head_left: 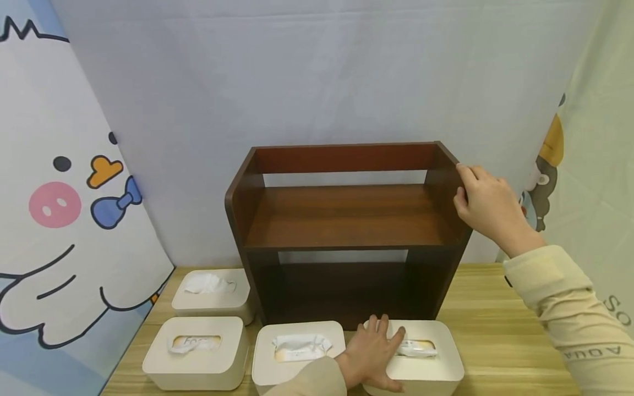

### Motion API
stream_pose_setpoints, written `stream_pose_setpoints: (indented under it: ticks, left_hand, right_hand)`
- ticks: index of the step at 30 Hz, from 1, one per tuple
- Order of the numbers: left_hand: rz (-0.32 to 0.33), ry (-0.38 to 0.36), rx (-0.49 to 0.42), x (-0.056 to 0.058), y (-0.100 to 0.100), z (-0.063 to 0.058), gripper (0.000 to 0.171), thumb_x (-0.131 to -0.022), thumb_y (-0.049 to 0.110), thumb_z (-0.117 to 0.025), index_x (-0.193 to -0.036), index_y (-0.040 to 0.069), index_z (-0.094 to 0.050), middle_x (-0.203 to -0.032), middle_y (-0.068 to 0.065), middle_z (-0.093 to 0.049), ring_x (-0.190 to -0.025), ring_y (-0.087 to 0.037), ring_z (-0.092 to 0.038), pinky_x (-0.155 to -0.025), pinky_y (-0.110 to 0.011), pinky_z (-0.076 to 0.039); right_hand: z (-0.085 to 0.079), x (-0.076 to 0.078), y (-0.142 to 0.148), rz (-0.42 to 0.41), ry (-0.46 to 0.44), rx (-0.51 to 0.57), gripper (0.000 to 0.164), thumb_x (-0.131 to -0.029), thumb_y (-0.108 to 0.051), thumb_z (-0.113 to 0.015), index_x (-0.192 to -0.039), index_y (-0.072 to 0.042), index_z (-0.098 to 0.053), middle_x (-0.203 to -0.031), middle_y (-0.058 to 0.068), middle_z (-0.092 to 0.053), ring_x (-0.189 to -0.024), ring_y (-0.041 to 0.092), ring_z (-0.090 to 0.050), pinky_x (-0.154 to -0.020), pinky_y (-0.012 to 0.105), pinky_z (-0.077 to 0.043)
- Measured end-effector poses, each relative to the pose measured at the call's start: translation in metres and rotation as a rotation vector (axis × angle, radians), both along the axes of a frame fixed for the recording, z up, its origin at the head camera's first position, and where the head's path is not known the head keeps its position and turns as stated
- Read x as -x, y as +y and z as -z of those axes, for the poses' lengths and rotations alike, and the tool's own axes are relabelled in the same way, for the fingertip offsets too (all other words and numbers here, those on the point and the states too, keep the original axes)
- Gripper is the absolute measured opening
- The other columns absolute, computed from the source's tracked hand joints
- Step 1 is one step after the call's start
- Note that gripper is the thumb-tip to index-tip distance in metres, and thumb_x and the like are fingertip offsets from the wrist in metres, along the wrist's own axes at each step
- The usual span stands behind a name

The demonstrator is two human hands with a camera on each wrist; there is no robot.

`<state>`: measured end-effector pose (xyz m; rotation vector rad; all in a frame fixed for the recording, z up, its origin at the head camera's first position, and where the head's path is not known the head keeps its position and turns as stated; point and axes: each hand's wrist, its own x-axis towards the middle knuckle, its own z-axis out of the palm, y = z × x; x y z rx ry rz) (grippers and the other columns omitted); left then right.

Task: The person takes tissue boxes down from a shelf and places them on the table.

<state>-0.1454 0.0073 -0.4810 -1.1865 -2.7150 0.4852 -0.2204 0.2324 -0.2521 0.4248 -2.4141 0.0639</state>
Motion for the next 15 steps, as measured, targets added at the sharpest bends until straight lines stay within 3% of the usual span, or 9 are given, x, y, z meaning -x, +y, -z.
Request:
stream_pose_setpoints:
  ticks: [8,15]
  left_hand:
    - [-0.012,0.028,0.013,-0.0044,-0.0014,0.0001,0.097,-0.062,0.089,-0.038,-0.139,0.03,-0.028,-0.134,-0.007,-0.041,-0.116,-0.024,-0.046,-0.078,-0.033,-0.05]
    - [0.014,-0.109,-0.006,-0.0044,-0.0072,-0.0059,0.089,-0.07,0.083,-0.035,-0.142,0.03,-0.025,-0.146,-0.011,-0.029,-0.127,-0.029,-0.04,-0.086,-0.035,-0.049]
  right_hand:
    - [-0.0005,-0.0001,-0.0008,-0.002,0.001,-0.004,0.043,-0.084,-0.005,-0.05,-0.124,0.009,-0.047,-0.111,0.028,-0.055,-0.089,0.043,-0.057,-0.062,0.054,-0.043]
    - [-0.0001,-0.0002,-0.0007,-0.002,0.002,0.009,0.043,-0.084,-0.005,-0.05,-0.124,0.009,-0.047,-0.111,0.029,-0.055,-0.091,0.044,-0.056,-0.063,0.055,-0.042]
